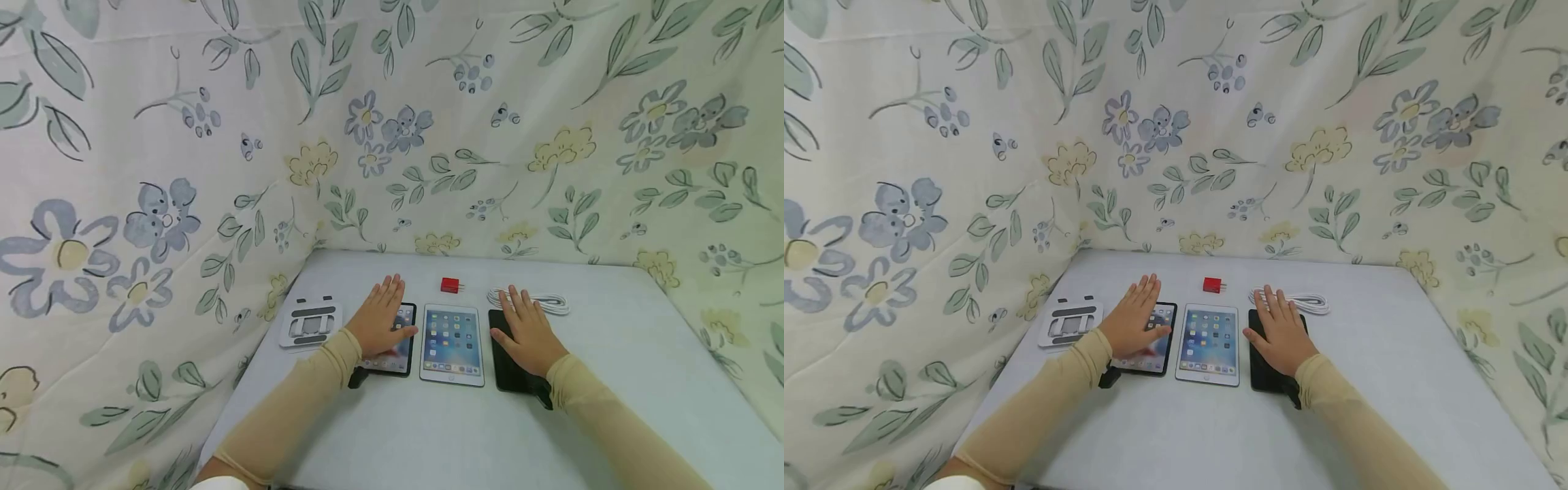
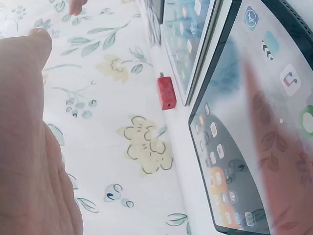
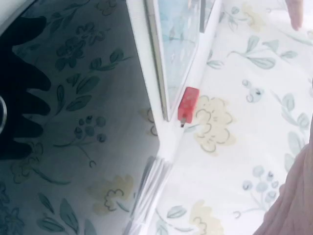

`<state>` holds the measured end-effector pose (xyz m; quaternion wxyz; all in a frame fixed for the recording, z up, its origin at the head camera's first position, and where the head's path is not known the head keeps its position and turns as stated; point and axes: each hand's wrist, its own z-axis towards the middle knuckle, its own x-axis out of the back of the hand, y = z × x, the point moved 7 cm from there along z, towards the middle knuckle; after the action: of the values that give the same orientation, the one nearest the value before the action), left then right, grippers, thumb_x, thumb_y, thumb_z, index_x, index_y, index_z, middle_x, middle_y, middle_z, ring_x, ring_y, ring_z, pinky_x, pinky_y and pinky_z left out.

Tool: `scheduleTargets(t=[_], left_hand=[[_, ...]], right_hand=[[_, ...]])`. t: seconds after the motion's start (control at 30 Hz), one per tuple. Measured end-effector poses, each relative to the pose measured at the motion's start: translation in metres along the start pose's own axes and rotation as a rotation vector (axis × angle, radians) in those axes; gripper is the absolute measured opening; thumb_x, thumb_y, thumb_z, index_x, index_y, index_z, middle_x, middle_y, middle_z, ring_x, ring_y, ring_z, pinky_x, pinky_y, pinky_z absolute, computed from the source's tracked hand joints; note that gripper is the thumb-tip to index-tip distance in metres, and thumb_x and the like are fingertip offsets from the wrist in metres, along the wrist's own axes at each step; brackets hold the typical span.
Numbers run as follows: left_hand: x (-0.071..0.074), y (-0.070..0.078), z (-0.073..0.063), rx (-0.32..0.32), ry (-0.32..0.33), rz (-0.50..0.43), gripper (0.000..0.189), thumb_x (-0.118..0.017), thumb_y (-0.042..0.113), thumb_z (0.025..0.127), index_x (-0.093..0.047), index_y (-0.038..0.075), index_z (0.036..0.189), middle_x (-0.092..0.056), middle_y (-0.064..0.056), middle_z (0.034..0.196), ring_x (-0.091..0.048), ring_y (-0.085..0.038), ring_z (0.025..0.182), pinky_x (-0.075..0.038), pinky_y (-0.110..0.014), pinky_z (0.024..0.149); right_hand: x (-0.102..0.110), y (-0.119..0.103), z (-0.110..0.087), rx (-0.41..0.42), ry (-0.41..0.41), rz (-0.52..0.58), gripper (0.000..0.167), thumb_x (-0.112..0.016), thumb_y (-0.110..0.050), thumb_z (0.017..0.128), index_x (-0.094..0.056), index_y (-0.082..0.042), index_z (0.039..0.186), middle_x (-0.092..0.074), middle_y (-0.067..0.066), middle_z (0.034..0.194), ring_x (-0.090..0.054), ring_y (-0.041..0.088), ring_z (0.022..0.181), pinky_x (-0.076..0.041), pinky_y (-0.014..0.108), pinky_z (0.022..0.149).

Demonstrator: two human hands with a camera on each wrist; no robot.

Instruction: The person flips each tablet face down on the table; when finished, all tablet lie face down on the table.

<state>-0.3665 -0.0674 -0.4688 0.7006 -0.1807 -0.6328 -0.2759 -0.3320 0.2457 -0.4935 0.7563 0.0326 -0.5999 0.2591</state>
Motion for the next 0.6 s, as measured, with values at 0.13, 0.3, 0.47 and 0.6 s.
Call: scheduleTargets(t=[0.13,0.3,0.47,0.6], left_hand=[[-0.004,-0.002,-0.003,-0.001,-0.009,-0.002,0.103,-0.04,0.071,0.107,0.0,0.0,0.169,0.004,-0.018,0.177,0.004,-0.032,0.163,0.002,-0.043,0.129],[-0.007,-0.007,-0.008,0.0,-0.01,-0.015,0.102,-0.041,0.069,0.107,-0.002,-0.003,0.169,0.002,-0.02,0.176,0.002,-0.035,0.163,0.001,-0.046,0.129],[-0.007,-0.015,-0.012,0.038,-0.01,-0.015,0.102,-0.043,0.068,0.107,-0.003,-0.002,0.169,0.004,-0.018,0.176,0.006,-0.032,0.163,0.003,-0.045,0.129],[-0.007,-0.018,-0.017,0.049,-0.02,-0.011,0.101,-0.044,0.068,0.107,-0.006,-0.003,0.169,0.0,-0.019,0.176,0.003,-0.033,0.163,0.001,-0.045,0.129]], right_hand=[[-0.004,-0.001,-0.002,-0.007,-0.016,0.019,0.087,-0.051,-0.05,0.111,-0.008,-0.005,0.172,-0.003,0.025,0.176,0.002,0.048,0.16,0.006,0.062,0.126],[-0.003,-0.005,-0.002,-0.007,-0.005,0.025,0.086,-0.055,-0.046,0.11,-0.013,-0.002,0.171,-0.009,0.029,0.174,-0.003,0.051,0.159,0.0,0.066,0.125],[-0.004,-0.011,0.002,0.009,0.006,0.038,0.086,-0.053,-0.049,0.11,-0.015,-0.001,0.17,-0.011,0.03,0.174,-0.004,0.05,0.16,-0.005,0.07,0.123],[-0.01,-0.019,0.007,0.02,-0.008,0.047,0.086,-0.054,-0.048,0.11,-0.015,-0.001,0.17,-0.009,0.028,0.175,-0.002,0.05,0.16,-0.004,0.07,0.124]])
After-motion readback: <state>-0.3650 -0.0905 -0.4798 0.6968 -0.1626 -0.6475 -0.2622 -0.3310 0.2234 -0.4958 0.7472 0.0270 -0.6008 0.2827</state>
